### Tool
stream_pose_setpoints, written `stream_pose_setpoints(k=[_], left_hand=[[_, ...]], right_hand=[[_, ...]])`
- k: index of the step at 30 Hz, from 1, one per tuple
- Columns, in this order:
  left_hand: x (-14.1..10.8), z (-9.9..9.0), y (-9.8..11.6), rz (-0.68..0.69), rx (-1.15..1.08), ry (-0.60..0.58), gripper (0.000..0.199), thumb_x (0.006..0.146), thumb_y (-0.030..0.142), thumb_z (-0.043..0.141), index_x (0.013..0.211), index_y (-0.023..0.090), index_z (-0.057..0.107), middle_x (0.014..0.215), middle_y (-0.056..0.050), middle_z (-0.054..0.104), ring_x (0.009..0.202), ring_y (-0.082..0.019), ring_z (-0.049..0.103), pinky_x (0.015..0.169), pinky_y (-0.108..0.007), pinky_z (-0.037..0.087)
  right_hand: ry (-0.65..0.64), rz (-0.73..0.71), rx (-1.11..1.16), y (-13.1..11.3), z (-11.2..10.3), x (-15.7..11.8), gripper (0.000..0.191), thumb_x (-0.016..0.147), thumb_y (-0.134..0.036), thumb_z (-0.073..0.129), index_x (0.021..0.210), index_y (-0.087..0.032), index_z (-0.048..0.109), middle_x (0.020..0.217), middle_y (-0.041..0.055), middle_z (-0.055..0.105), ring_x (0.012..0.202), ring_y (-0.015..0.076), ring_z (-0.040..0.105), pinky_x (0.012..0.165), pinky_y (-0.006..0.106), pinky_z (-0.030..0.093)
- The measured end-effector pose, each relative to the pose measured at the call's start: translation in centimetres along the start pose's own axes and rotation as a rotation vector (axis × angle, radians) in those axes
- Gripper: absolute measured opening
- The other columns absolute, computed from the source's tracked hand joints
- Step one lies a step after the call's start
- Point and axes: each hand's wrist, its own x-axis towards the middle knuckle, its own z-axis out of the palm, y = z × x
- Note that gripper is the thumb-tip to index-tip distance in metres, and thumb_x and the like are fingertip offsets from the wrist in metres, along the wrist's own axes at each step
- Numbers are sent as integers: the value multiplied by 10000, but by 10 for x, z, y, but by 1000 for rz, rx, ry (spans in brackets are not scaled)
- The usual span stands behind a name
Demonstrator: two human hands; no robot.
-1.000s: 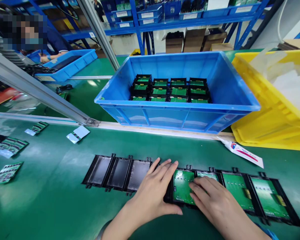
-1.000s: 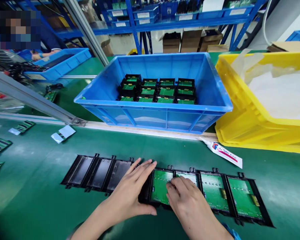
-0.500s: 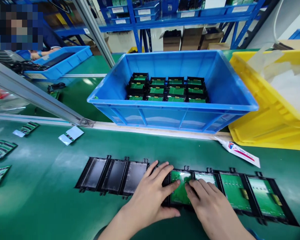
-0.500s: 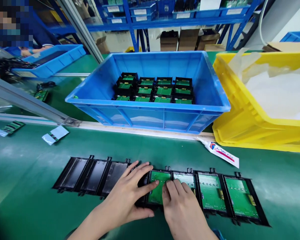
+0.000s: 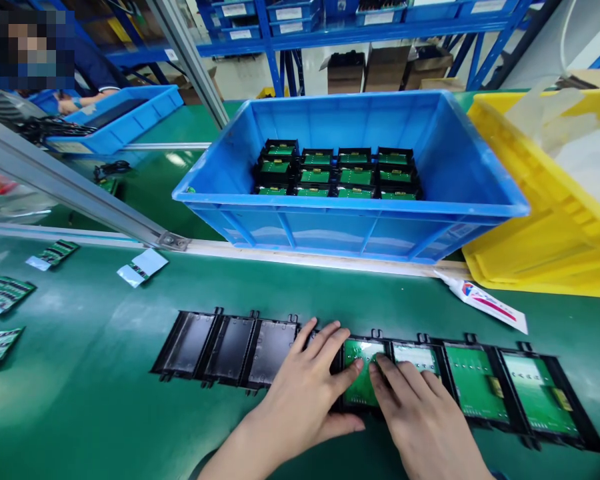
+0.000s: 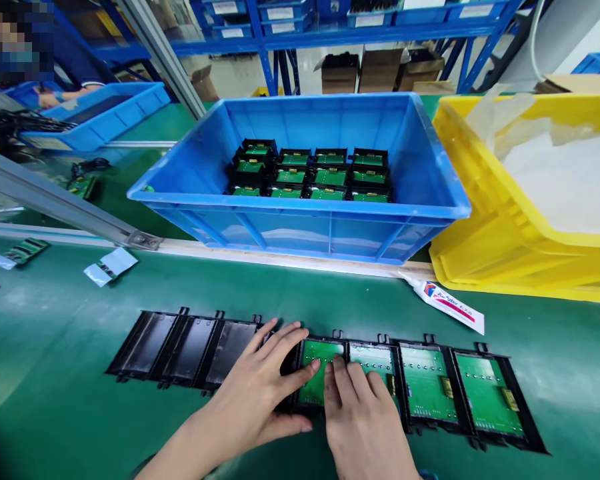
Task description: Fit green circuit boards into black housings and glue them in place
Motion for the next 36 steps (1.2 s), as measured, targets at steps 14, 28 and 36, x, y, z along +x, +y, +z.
stream_pose_setpoints(k=[14, 28, 36], left_hand=[[3, -1, 3, -3, 38, -25, 544, 866, 580, 608, 1251, 197, 621, 1386, -178, 493, 1323, -379, 415, 1120, -639, 234], [1, 0, 6, -77, -50, -13, 529, 782, 596, 674, 1172, 239, 667, 1363, -144, 484, 1265, -366, 462, 1126, -636, 194], [-27, -36, -36, -83, -170, 187, 743, 778, 514, 754, 1424, 351, 424, 1495, 14, 434, 1356, -202, 423, 1116, -318, 346]], right_hand=[[-10, -9, -20, -2, 0, 4, 375, 658, -78, 522, 973, -96, 725, 934, 124, 693, 825, 253, 532, 681, 369, 441], [93, -25, 40, 4, 6, 16, 249, 565, -45, 541, 717, -150, 708, 728, 90, 658, 673, 227, 558, 619, 357, 419], [192, -224, 431, 60, 17, 11, 226, 917, -289, 500, 1026, -270, 696, 929, 36, 727, 802, 206, 697, 661, 261, 559]])
